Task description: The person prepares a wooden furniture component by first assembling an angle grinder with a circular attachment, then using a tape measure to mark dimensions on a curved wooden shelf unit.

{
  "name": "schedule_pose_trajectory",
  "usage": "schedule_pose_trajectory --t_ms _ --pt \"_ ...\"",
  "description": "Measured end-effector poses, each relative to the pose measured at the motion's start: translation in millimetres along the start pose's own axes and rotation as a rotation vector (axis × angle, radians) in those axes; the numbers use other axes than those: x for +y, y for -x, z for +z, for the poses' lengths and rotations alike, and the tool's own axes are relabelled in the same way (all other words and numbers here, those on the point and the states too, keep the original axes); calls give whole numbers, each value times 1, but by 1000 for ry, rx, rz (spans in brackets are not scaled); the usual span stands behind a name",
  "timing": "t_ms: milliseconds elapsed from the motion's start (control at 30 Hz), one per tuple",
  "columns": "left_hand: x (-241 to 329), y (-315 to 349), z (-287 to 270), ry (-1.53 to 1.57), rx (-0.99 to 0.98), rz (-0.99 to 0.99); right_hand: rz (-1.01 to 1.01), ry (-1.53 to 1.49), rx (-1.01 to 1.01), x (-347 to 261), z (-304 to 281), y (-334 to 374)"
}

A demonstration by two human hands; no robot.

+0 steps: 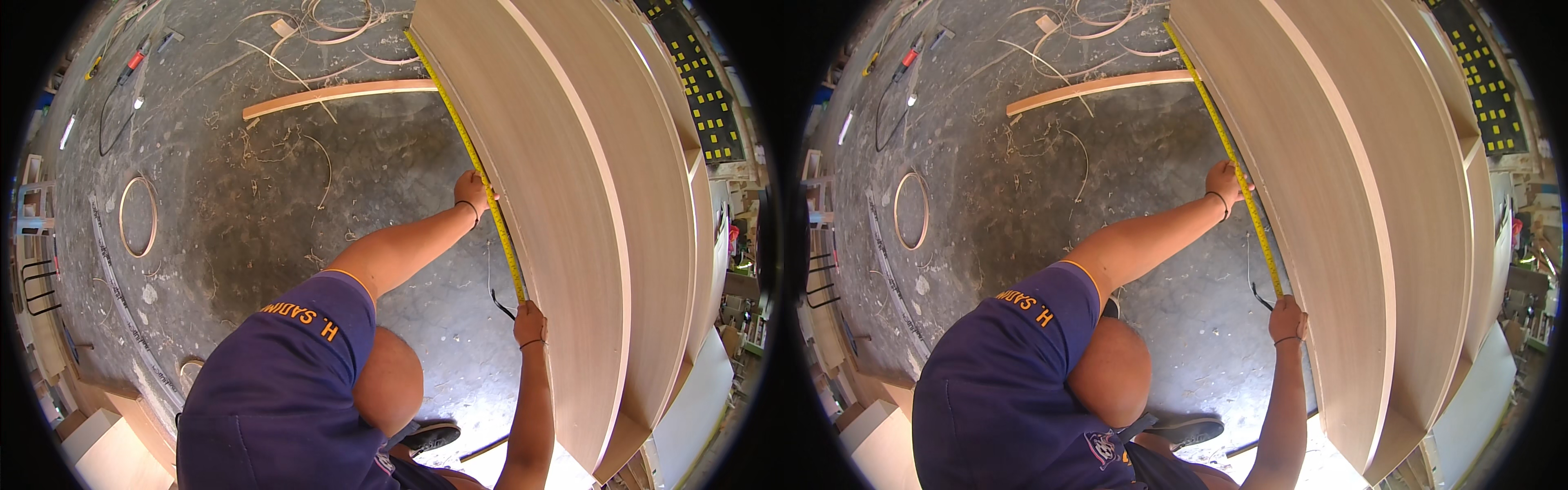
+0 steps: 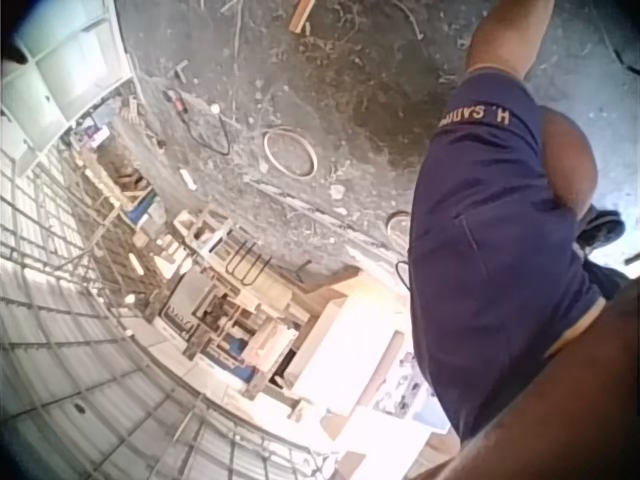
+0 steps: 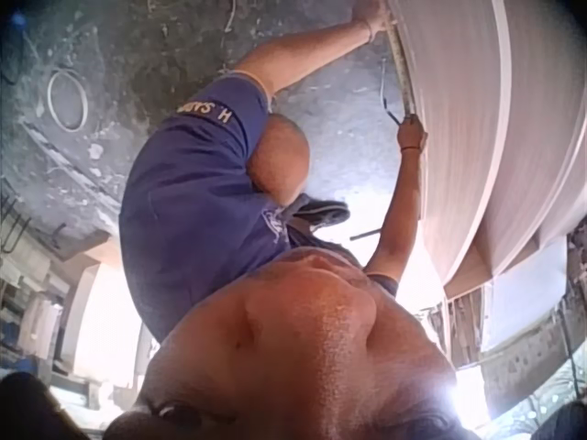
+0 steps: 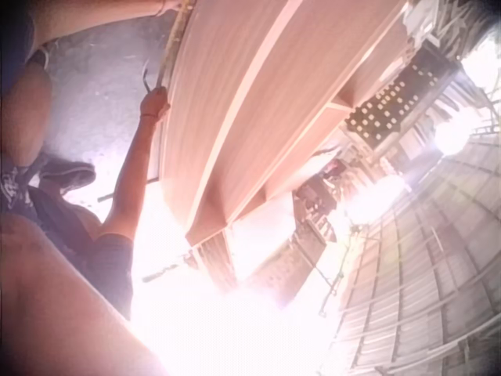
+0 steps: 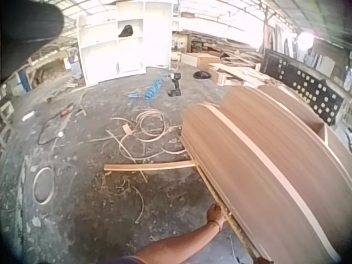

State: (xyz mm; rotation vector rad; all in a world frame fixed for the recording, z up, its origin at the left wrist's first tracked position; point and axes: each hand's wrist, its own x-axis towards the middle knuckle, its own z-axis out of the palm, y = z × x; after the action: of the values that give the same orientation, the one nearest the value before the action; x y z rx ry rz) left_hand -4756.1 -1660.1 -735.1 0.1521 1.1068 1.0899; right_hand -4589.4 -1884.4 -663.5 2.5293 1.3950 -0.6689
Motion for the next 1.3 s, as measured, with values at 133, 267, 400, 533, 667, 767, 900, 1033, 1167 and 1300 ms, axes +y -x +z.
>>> schedule_pose_trajectory --t_ms 133,267,400,533,667,767,900,1033,1167,1300 --pt "4 -6 1 21 -7 -5 -77 -34 86 -11 -6 5" --pt "7 -9 -1 -18 -48 -11 -72 -34 71 -16 -8 3" --pt "9 -6 -1 -78 -75 -49 -80 -31 72 -10 -4 1" --pt "8 -3 -1 -66 -124 -45 -85 -49 77 0 1 -1" --pt "6 4 4 -35 -151 -90 -74 -20 83 14 3 -1" --pt "4 6 6 -38 -145 -99 2 8 17 14 -3 1" --pt "7 2 4 -40 -155 -89 13 21 -3 11 -8 2" --pt "11 5 2 -23 -161 -46 -11 -10 10 9 -10 6" --pt "6 46 4 47 -184 -23 -124 -217 -90 30 -1 15" --pt "-7 129 2 34 -476 86 -114 -623 -319 30 -10 46"
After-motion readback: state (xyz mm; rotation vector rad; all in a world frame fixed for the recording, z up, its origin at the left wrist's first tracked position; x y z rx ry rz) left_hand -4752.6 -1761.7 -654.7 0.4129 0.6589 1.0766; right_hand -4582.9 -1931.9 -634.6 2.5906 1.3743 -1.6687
